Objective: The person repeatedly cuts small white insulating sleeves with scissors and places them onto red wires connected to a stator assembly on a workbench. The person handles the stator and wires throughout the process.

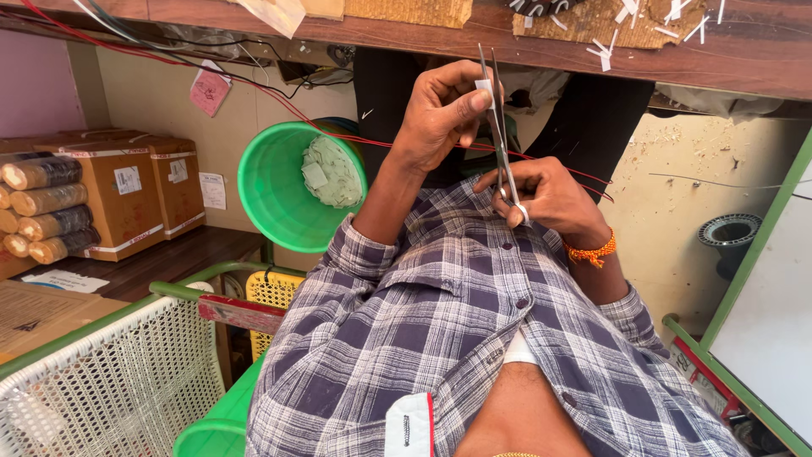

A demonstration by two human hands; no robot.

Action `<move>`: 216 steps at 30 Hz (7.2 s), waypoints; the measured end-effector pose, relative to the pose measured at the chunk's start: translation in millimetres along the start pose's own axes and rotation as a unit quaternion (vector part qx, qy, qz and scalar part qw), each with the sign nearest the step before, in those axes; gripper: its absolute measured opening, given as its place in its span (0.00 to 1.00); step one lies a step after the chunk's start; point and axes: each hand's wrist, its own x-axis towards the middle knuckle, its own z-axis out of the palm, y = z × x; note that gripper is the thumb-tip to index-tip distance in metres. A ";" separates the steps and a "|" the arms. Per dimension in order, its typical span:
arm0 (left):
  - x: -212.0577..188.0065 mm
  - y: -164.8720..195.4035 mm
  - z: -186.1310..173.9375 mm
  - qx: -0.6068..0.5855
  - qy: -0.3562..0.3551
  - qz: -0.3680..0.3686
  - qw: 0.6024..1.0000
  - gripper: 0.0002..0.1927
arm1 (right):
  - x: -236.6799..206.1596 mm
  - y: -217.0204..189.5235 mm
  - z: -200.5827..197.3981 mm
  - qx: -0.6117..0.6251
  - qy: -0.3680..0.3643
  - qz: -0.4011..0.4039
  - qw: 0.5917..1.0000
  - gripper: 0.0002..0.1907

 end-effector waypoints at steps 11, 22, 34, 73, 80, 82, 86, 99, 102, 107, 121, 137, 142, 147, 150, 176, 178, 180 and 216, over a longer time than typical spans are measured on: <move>-5.0 27.5 -3.4 0.071 -0.058 -0.006 0.996 0.10 | -6.4 17.2 -5.5 0.034 -0.020 0.008 0.999 0.24; -11.7 39.6 -6.5 0.120 -0.089 -0.001 0.989 0.08 | -10.7 15.7 -14.0 0.032 -0.055 0.009 0.998 0.26; -15.5 15.7 -11.9 0.056 -0.022 -0.019 0.998 0.09 | -21.5 32.5 -10.4 0.037 0.082 -0.061 0.994 0.28; -29.4 -6.7 31.8 0.356 -0.046 0.014 0.933 0.05 | 6.7 5.5 2.8 0.075 0.206 -0.154 0.964 0.13; -29.9 -2.3 35.4 0.529 -0.004 0.158 0.834 0.08 | 15.9 18.3 12.8 -0.009 0.290 -0.161 0.943 0.10; -28.3 -4.6 33.6 0.381 0.013 0.060 0.923 0.09 | 14.6 16.7 11.4 -0.002 0.279 -0.159 0.947 0.11; -23.5 -4.2 24.8 0.112 0.046 -0.052 0.991 0.23 | 7.3 10.8 4.2 -0.003 0.179 -0.114 0.977 0.18; -23.3 -7.4 12.0 0.001 0.028 -0.042 0.999 0.19 | -7.3 18.4 7.6 0.012 -0.069 -0.002 0.998 0.52; -23.1 -11.5 8.9 -0.011 0.023 -0.048 0.999 0.13 | -7.3 12.0 7.7 0.018 -0.057 -0.010 0.998 0.51; -22.5 -9.3 7.6 -0.034 0.034 -0.041 0.998 0.14 | -4.4 6.0 11.7 0.041 -0.046 -0.004 0.998 0.51; -24.0 -9.5 7.1 0.000 0.039 -0.003 0.999 0.13 | 0.2 15.1 13.9 0.046 -0.038 -0.018 0.998 0.53; -26.5 -17.8 13.6 0.003 0.093 0.024 0.995 0.13 | 0.7 9.8 15.0 0.038 -0.012 0.005 0.999 0.52; -26.7 -22.1 14.7 -0.021 0.114 0.024 0.993 0.13 | 1.4 6.4 15.5 0.054 -0.006 0.018 0.998 0.51; -25.0 -23.2 13.5 -0.040 0.117 0.024 0.992 0.13 | 3.7 4.7 15.1 0.044 0.000 0.012 0.999 0.51; -24.3 -23.1 10.9 -0.046 0.114 0.022 0.992 0.12 | 4.0 5.3 14.6 0.034 0.007 0.008 0.999 0.50; -27.0 8.3 -7.1 0.012 0.005 -0.006 1.000 0.09 | -1.6 15.0 9.5 0.039 -0.034 0.000 0.999 0.36; -27.0 8.8 -10.2 0.018 -0.015 -0.004 1.000 0.09 | -2.3 15.9 7.9 0.038 -0.040 0.005 0.998 0.35; -26.5 9.4 -14.4 0.032 -0.036 0.006 0.999 0.09 | -1.5 17.1 6.8 0.024 -0.042 0.018 0.999 0.33; -40.6 -31.5 -23.6 0.032 0.124 -0.039 0.991 0.11 | -110.9 -20.3 -146.4 -0.269 0.390 -0.025 0.880 0.12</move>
